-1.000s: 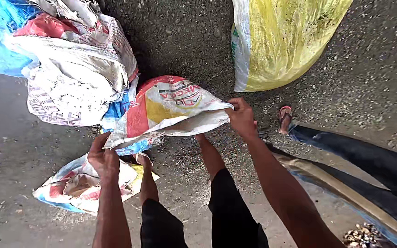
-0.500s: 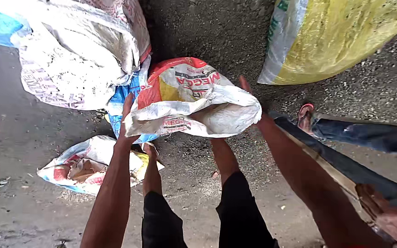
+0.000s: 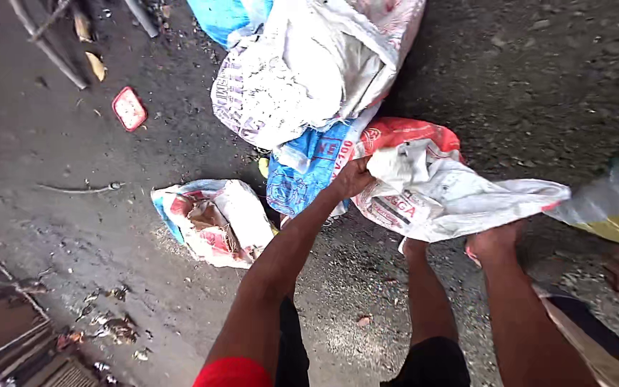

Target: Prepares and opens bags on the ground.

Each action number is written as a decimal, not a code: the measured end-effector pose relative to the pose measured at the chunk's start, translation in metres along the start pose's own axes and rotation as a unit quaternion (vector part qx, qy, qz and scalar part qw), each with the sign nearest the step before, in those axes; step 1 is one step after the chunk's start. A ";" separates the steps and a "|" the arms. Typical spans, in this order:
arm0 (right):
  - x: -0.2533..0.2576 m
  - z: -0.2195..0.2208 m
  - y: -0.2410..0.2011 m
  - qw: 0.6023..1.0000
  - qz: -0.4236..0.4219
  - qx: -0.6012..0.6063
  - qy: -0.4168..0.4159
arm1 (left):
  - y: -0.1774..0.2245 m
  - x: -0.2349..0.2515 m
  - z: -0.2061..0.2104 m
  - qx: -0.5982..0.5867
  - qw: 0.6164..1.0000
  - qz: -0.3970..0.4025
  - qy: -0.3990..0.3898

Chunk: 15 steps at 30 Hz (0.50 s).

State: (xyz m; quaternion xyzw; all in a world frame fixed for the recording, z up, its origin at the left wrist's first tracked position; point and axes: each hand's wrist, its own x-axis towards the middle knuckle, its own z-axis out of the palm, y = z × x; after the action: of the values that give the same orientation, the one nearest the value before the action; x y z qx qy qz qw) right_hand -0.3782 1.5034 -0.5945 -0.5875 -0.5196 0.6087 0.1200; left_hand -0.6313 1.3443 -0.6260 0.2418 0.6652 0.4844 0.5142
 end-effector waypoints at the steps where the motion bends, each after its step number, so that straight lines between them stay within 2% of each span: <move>1: 0.002 0.005 0.007 0.997 0.006 0.064 0.042 | -0.004 -0.001 0.004 -0.061 0.997 -0.017 0.046; 4: 0.009 0.022 0.012 0.973 0.012 0.206 0.102 | -0.006 0.002 0.013 -0.123 0.976 -0.059 0.173; 7: 0.015 0.030 -0.004 0.945 -0.002 0.306 0.119 | -0.002 0.013 0.021 -0.163 0.951 -0.082 0.250; 9: 0.006 0.026 -0.002 0.919 0.017 0.377 0.119 | 0.003 0.019 0.030 -0.200 0.941 -0.053 0.266; 11: -0.013 0.016 0.008 0.903 0.054 0.410 0.113 | 0.012 0.004 0.044 -0.202 0.948 -0.067 0.235; 13: -0.038 0.008 0.012 0.904 0.096 0.397 0.126 | 0.010 -0.030 0.063 -0.149 0.959 -0.116 0.211; 15: -0.064 -0.003 0.027 0.921 0.092 0.354 0.132 | -0.003 -0.055 0.075 -0.106 0.952 -0.134 0.253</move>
State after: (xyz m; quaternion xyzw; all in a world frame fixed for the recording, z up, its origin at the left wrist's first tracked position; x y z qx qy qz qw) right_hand -0.3452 1.4449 -0.5766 -0.6270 -0.1929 0.6782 0.3312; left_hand -0.5422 1.3279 -0.6038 -0.0359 0.7449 0.5237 0.4119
